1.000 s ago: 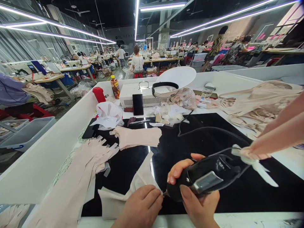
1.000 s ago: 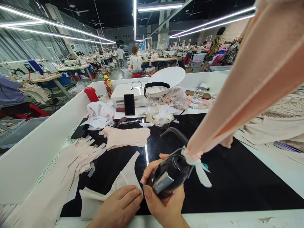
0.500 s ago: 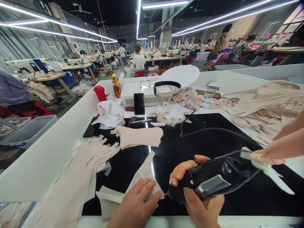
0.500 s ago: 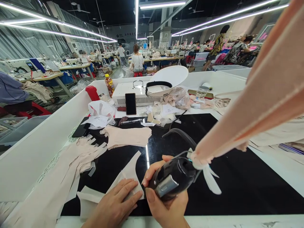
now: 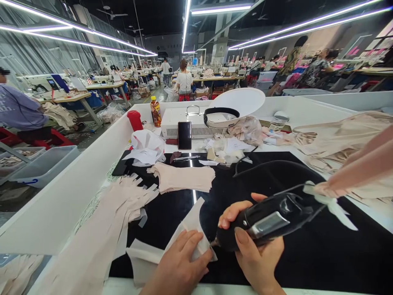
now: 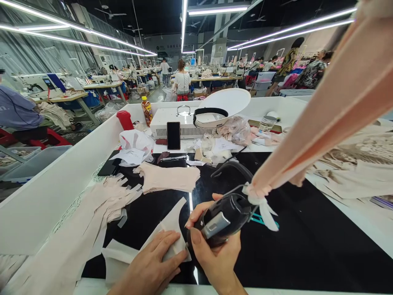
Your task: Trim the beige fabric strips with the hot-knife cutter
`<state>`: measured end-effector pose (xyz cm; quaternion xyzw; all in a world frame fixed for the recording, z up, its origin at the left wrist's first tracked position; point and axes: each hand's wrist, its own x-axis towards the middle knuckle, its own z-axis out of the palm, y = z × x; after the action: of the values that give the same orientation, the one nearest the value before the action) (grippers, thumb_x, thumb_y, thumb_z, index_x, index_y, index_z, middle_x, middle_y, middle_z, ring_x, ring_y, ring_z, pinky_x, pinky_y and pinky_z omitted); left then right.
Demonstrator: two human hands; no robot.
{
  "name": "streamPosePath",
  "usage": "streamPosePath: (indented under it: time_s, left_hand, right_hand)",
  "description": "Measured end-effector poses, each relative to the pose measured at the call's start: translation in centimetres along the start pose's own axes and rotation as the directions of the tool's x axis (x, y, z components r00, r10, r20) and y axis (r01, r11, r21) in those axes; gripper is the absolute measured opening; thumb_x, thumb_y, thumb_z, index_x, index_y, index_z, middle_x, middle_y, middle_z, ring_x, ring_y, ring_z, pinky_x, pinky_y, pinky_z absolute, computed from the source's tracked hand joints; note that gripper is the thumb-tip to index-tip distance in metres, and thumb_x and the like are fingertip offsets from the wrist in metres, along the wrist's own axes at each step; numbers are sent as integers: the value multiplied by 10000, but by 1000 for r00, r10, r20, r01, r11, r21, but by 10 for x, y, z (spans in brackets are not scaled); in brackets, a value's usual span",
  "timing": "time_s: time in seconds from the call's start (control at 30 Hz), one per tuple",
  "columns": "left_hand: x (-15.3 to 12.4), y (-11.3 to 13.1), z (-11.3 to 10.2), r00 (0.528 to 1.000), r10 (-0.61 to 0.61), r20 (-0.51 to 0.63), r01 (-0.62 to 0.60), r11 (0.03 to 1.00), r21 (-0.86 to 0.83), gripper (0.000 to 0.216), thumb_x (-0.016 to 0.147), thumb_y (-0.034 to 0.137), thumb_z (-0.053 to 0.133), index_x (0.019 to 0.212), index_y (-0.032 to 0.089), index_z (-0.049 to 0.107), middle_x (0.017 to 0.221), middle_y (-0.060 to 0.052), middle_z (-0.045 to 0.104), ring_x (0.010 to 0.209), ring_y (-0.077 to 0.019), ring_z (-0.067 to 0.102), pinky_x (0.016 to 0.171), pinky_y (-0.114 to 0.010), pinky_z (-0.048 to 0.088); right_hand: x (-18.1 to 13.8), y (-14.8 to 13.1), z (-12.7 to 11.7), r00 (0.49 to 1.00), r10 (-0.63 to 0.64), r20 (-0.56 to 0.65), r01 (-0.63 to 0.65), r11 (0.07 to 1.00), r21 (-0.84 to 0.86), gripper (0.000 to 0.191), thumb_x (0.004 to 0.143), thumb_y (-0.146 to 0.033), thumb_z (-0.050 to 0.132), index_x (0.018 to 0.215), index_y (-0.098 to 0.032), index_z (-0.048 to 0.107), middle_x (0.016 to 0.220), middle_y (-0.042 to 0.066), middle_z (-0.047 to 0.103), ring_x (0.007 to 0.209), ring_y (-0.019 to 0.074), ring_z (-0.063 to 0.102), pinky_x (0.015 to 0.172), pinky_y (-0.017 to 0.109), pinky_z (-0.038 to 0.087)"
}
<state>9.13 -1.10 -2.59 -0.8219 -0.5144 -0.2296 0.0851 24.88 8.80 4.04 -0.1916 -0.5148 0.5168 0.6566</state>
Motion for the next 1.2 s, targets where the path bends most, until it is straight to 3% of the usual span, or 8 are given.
streamPosePath:
  time_s: [0.23, 0.7, 0.93, 1.07, 1.2]
  left_hand:
    - [-1, 1, 0, 999, -15, 50, 15, 1000, 8, 361, 927, 324, 777, 1267, 278, 667, 1368, -153, 661, 1274, -306, 653, 1036, -466, 586]
    - [-5, -1, 9, 1000, -26, 16, 26, 1000, -14, 354, 925, 349, 775, 1254, 289, 659, 1411, -156, 635, 1305, -300, 632, 1051, -478, 569]
    - [-22, 19, 39, 995, -9, -98, 20, 994, 104, 430, 950, 477, 726, 1311, 259, 648, 1409, -170, 646, 1278, -348, 656, 979, -442, 618]
    - [-34, 44, 49, 986, -86, -146, 116, 970, 212, 371, 1012, 272, 675, 1378, 267, 614, 1386, -128, 673, 1295, -321, 654, 994, -408, 617]
    - [-27, 37, 31, 993, -50, -111, 59, 995, 80, 241, 1077, 302, 554, 1236, 158, 663, 1273, -140, 714, 1238, -277, 686, 994, -333, 609]
  right_hand:
    - [0, 1, -1, 1000, 7, 14, -6, 999, -36, 431, 968, -227, 714, 1341, -303, 513, 844, -12, 673, 668, 168, 668, 666, 353, 577]
    - [7, 12, 6, 1000, 12, 1, -12, 1000, 16, 474, 946, -230, 743, 1351, -299, 507, 867, -18, 674, 682, 161, 657, 671, 345, 576]
    - [3, 3, 2, 1000, 10, 29, -9, 999, -40, 431, 958, -214, 720, 1331, -296, 519, 849, -8, 669, 663, 172, 662, 628, 345, 580]
    - [-2, -5, -3, 998, 16, 62, -14, 1000, -25, 445, 963, -242, 725, 1350, -301, 513, 846, -3, 657, 671, 174, 652, 604, 334, 576]
    - [-5, -9, -6, 996, -2, 84, 3, 1000, -15, 447, 972, -265, 722, 1359, -301, 502, 860, -4, 649, 676, 164, 644, 596, 317, 575]
